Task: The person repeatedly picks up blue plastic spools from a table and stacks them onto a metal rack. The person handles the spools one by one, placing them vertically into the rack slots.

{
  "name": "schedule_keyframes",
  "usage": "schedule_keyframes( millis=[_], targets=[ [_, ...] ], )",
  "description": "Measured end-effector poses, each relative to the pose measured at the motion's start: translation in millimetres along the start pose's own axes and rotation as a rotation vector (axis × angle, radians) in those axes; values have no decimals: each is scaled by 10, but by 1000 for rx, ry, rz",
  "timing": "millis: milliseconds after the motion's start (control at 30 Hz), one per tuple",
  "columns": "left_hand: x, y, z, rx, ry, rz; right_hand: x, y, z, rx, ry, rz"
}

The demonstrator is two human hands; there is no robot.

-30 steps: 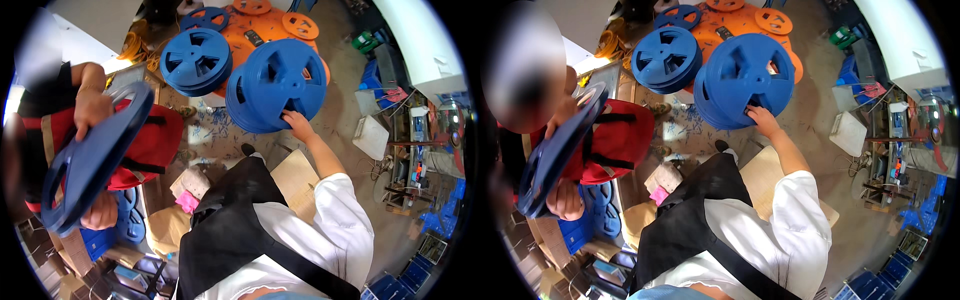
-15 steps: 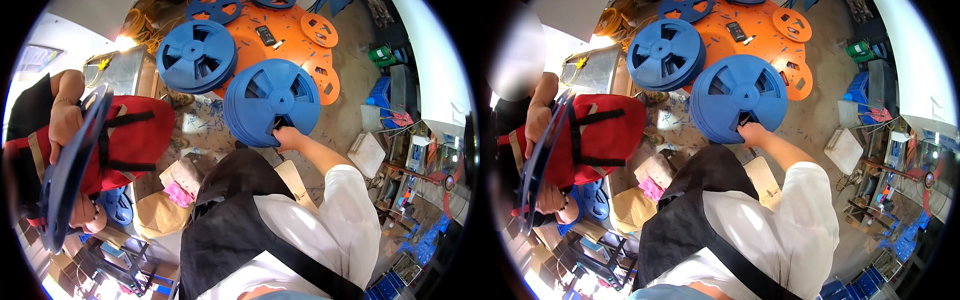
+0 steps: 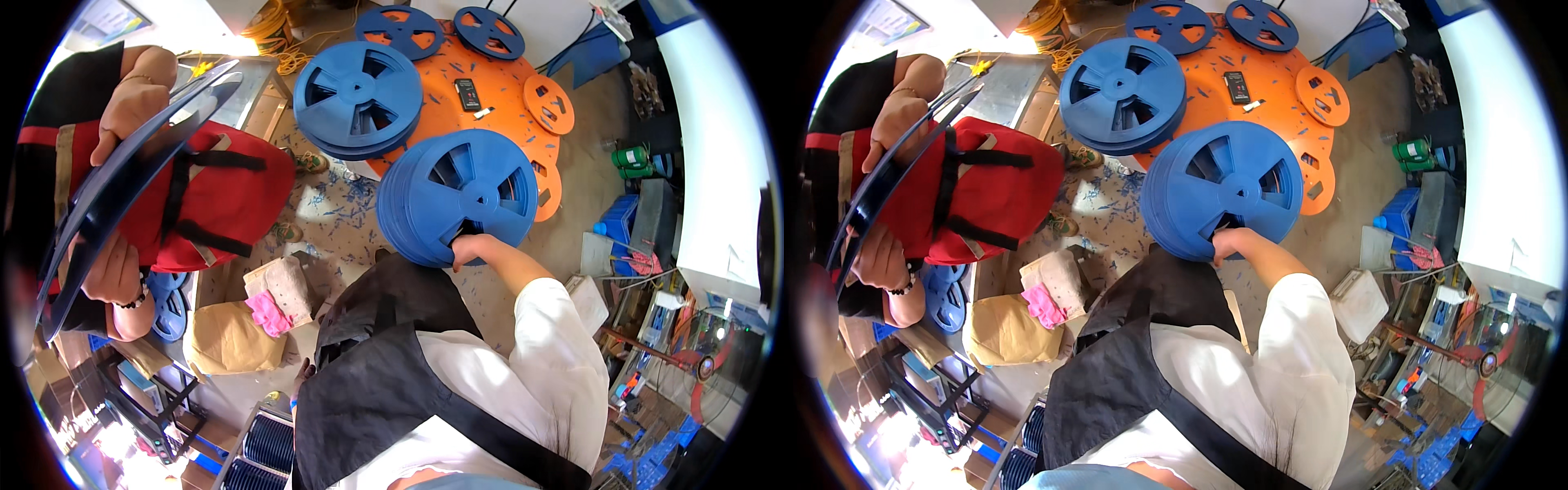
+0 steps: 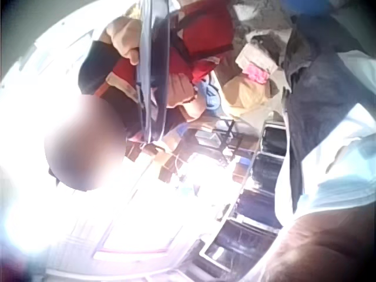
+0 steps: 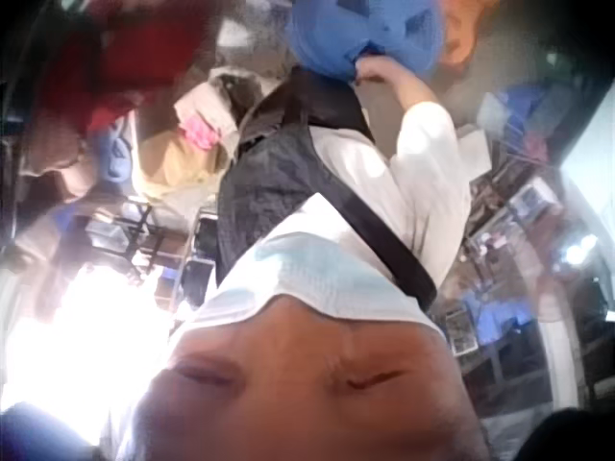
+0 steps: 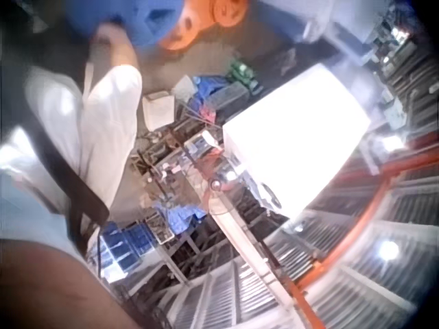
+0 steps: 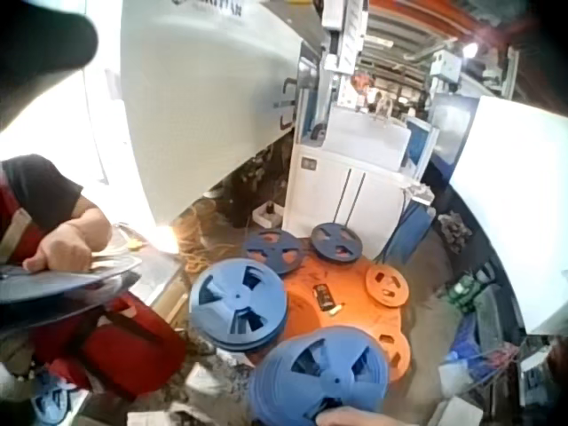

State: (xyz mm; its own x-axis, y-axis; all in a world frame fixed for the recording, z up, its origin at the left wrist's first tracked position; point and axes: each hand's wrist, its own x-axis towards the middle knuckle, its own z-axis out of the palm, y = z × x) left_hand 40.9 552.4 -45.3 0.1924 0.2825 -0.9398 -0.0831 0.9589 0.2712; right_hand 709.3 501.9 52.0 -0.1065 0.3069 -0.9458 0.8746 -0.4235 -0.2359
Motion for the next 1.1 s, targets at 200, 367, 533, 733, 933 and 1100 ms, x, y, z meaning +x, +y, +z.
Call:
schedule_keyframes(
  millis=[200, 367, 533, 733, 933, 1100],
  targets=[
    [-281, -71, 231, 49, 88, -42, 103, 23, -32, 9, -92, 35],
    [-105, -345, -174, 39, -51, 0, 131, 36, -47, 17, -123, 58],
    [-6, -489, -154, 165, -38, 95, 193, 114, 317, -5, 246, 41],
    [-382, -371, 255, -158, 32, 136, -21, -268, 399, 88, 417, 86],
    [-432, -342, 97, 664, 75, 229, -58, -390, 626, 118, 737, -44],
    [-207, -527, -128, 473, 16, 237, -806, -718, 304, 278, 850, -163]
  ],
)
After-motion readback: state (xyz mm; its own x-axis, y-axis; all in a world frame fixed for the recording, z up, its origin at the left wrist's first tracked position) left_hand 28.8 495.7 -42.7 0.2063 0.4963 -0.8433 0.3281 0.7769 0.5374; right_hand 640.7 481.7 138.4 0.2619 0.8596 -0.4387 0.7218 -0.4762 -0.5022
